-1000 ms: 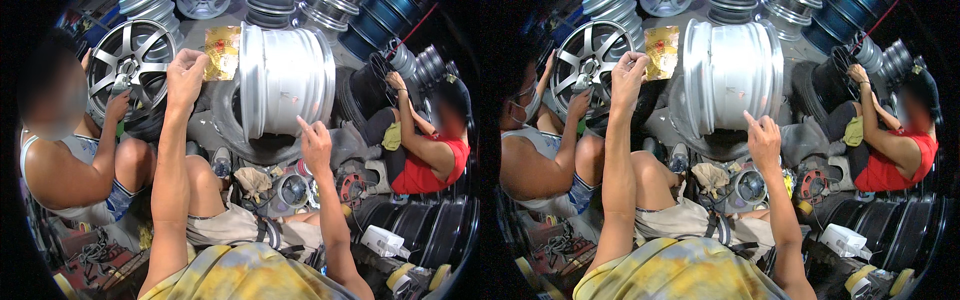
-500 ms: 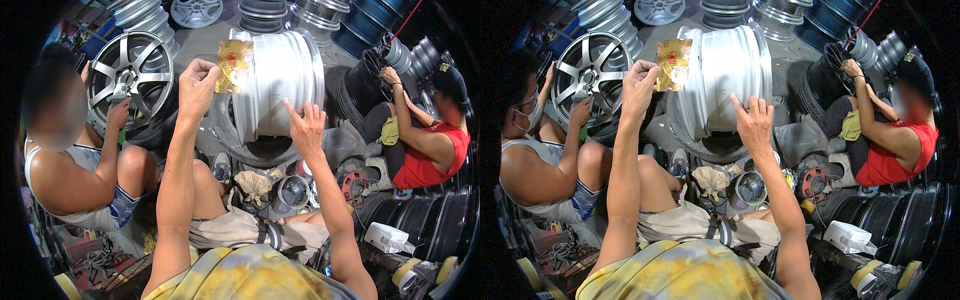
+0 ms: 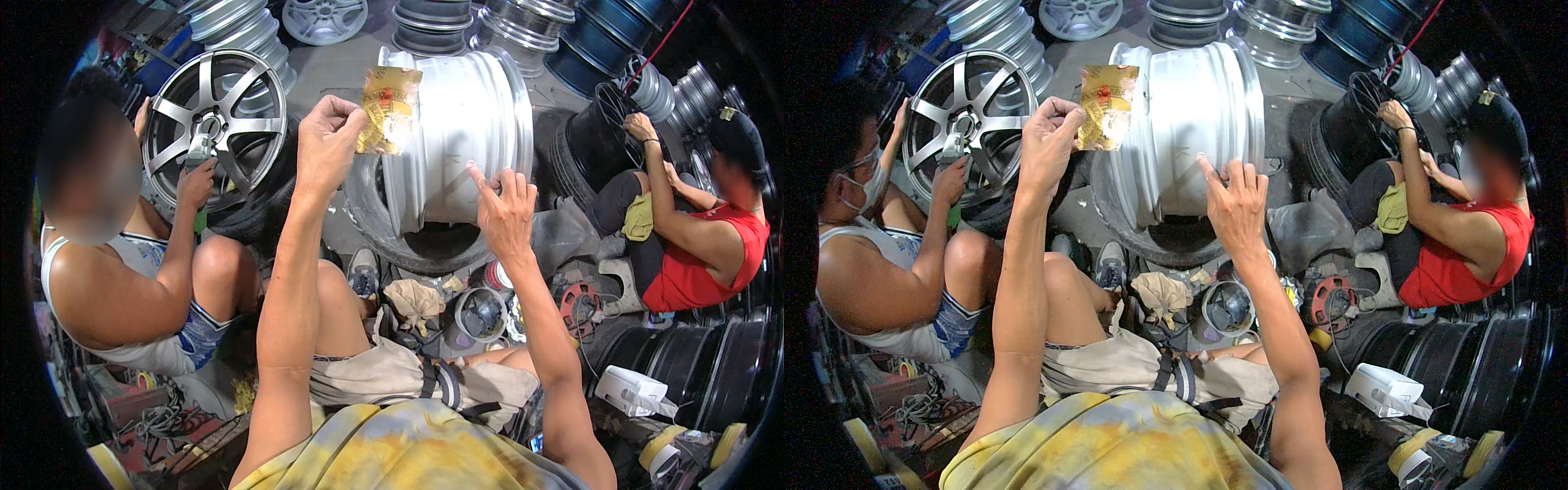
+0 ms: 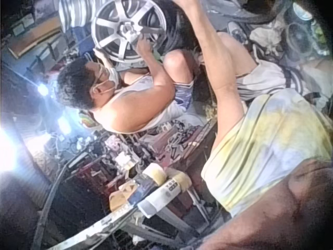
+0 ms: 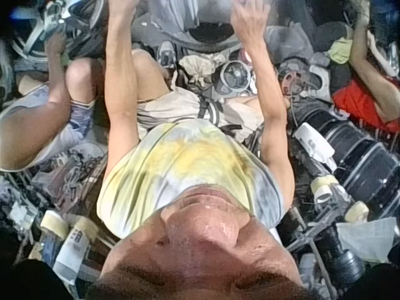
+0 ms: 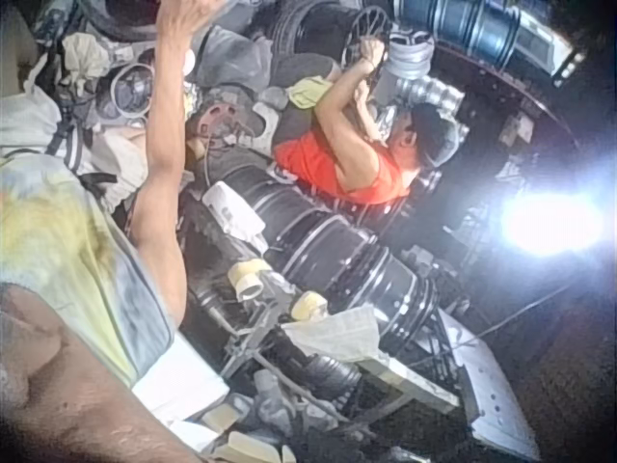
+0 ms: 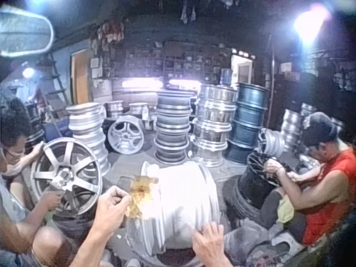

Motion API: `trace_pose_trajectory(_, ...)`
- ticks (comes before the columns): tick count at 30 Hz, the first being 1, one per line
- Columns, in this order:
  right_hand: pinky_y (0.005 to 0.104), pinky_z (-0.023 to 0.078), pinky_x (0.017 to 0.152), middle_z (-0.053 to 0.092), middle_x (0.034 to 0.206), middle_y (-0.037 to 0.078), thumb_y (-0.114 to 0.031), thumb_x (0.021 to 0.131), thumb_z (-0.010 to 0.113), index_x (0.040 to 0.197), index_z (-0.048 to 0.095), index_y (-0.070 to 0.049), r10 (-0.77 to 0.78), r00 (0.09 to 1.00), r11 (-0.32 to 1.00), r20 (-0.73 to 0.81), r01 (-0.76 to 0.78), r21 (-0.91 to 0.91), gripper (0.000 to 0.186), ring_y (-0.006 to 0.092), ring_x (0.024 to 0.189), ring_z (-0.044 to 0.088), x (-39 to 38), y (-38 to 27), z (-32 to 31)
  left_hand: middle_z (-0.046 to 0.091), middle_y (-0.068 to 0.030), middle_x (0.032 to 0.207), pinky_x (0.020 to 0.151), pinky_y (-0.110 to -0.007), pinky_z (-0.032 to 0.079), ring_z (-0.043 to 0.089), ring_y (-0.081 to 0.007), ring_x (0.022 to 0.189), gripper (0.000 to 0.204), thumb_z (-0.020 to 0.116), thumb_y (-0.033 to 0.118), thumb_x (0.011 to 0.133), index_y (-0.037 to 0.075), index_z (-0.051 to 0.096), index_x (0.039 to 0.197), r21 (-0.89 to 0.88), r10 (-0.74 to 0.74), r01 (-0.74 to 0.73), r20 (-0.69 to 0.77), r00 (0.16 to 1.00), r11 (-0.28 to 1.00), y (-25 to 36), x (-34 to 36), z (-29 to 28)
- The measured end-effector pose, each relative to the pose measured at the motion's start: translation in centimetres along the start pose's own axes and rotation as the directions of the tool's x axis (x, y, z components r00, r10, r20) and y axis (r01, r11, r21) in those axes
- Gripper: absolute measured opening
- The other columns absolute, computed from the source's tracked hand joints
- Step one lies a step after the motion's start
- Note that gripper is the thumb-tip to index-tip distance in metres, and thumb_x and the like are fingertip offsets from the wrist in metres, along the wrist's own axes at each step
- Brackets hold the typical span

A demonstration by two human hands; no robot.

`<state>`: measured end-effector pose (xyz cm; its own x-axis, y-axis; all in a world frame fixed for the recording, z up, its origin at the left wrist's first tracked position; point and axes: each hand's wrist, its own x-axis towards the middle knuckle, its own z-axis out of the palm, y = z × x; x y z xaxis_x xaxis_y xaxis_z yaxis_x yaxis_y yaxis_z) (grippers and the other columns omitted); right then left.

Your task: The person sits on the floor and applies a substance from a small packet onto a silver car wheel using a small tool. They repeatedly dip the tool into a container and spread the substance on the wheel's surface. Another person in the background uses a power tool on a different wheel.

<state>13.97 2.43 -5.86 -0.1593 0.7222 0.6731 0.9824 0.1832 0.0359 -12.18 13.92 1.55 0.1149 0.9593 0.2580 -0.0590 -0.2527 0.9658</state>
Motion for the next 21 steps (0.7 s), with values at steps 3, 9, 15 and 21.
trace_pose_trajectory(3, 0.0365, 0.035, 0.074, 0.048, 0.088, 0.004, -0.005, 0.081, 0.065, 0.125, 0.068, -0.017, 0.011, 1.000, 0.999, 0.027, -0.012, 0.043, 0.046, 0.0213, 0.084, 0.049, 0.2, 0.0, -0.3, 0.065, -0.0026, 0.078, 0.058, -0.020, 0.042, 0.056, -0.0045, 0.067, 0.012, 0.063, 0.010, 0.093, -0.001, 0.059, 0.095, -0.038, -0.038, 0.039, 0.003, 0.999, 0.999, -0.4, 0.0, 0.1)
trace_pose_trajectory(9, 0.0382, 0.038, 0.077, 0.049, 0.089, 0.005, -0.006, 0.085, 0.063, 0.119, 0.070, -0.019, 0.059, 0.996, 0.927, 0.061, -0.078, 0.368, 0.038, 0.0228, 0.088, 0.051, 1.5, -0.9, -3.7, 0.064, -0.0020, 0.078, 0.056, -0.020, 0.042, 0.055, -0.0034, 0.065, 0.009, 0.062, 0.010, 0.095, 0.003, 0.058, 0.095, -0.021, -0.122, 0.129, 0.199, 0.972, 0.991, 0.8, -0.7, 1.1)
trace_pose_trajectory(15, 0.0381, 0.040, 0.080, 0.051, 0.090, 0.005, -0.007, 0.085, 0.063, 0.113, 0.072, -0.019, -0.038, 0.999, 0.900, -0.001, 0.035, 0.434, 0.032, 0.0233, 0.090, 0.052, 5.6, -2.3, -7.1, 0.063, -0.0002, 0.076, 0.054, -0.018, 0.041, 0.053, -0.0019, 0.062, 0.012, 0.064, 0.014, 0.097, 0.004, 0.057, 0.096, 0.013, -0.102, 0.103, 0.293, 0.951, 0.995, 0.8, -1.3, 2.3)
trace_pose_trajectory(21, 0.0394, 0.041, 0.083, 0.052, 0.091, 0.006, -0.006, 0.086, 0.062, 0.109, 0.072, -0.016, -0.077, 0.994, 0.910, 0.076, 0.039, 0.413, 0.027, 0.0247, 0.091, 0.053, 6.3, -2.6, -6.2, 0.064, -0.0030, 0.077, 0.059, -0.020, 0.047, 0.056, -0.0043, 0.064, 0.009, 0.064, 0.007, 0.094, 0.001, 0.057, 0.094, -0.108, -0.133, 0.173, 0.304, 0.943, 0.979, 1.3, -1.4, 3.0)
